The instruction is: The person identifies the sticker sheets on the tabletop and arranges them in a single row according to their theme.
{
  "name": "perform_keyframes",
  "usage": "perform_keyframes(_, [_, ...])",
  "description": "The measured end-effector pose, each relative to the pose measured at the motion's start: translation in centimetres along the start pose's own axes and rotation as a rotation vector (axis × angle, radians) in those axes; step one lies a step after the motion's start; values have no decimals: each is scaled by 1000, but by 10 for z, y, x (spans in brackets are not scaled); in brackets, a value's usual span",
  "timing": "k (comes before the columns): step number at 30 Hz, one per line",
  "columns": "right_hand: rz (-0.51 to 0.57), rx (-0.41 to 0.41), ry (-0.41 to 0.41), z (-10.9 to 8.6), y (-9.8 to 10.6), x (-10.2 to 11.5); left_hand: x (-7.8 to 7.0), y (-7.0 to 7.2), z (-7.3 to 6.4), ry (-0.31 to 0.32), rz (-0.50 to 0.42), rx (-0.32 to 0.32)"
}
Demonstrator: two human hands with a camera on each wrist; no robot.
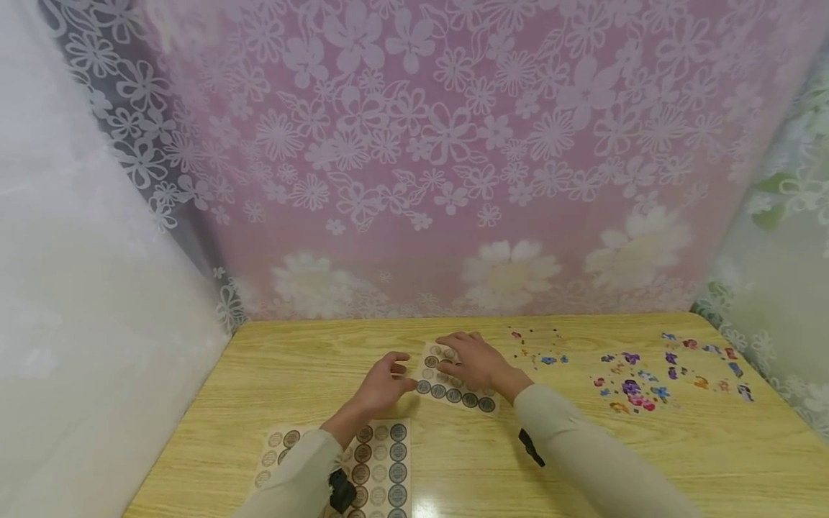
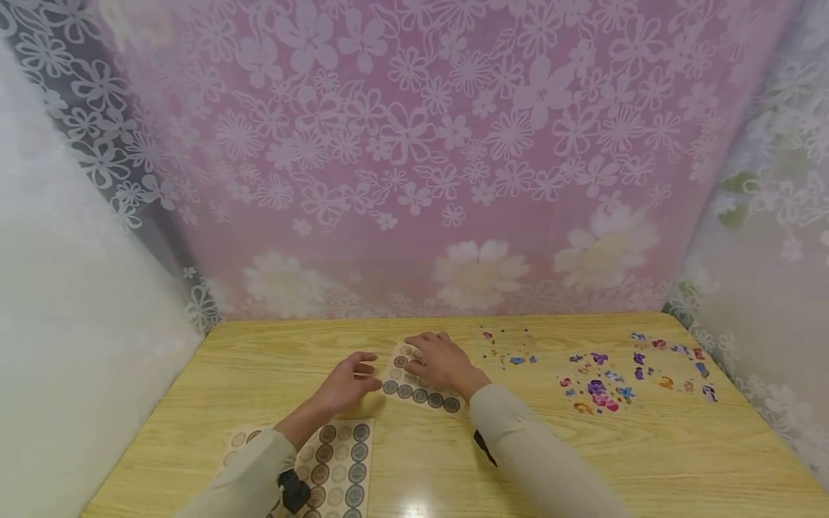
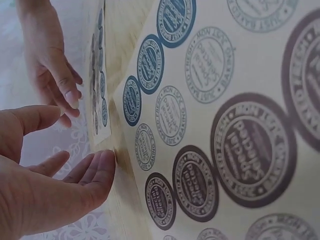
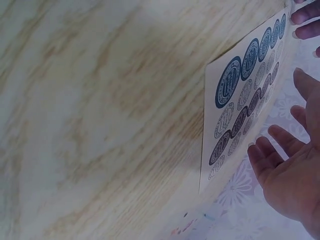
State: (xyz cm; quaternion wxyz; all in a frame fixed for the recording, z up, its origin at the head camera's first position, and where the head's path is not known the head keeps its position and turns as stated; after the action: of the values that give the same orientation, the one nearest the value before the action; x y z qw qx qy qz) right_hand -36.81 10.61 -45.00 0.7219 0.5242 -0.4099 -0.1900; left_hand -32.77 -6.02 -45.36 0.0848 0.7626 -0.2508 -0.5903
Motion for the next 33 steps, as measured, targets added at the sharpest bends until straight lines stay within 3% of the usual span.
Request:
perform_keyframes(11, [35,-23,-23,13,-6,-1,-1,-5,11,-30,125,-30])
perform_keyframes(16, [41,-25,-11,20,-11,-1,-1,-7,10,-41,242,-85])
perform_keyframes(23, [-42,-42,1,26,-13,-6,-6,-16,11,-31,369,-140])
perform_keyframes(33, [-53,-7,-55,28,-21,-11,-5,-21,17,13,604,-233])
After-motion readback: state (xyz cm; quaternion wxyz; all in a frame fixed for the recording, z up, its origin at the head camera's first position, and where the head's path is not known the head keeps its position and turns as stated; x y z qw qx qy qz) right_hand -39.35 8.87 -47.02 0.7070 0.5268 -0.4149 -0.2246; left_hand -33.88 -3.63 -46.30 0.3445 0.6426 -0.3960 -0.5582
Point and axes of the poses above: each hand's wrist, its own z-axis towards the middle knuckle, its own y-axis out of the back of the hand, x = y × z, the point moved 7 cm from there along z, towards the middle knuckle, and after that the axes turned 12 degrees about y, right-handed, at the moved point
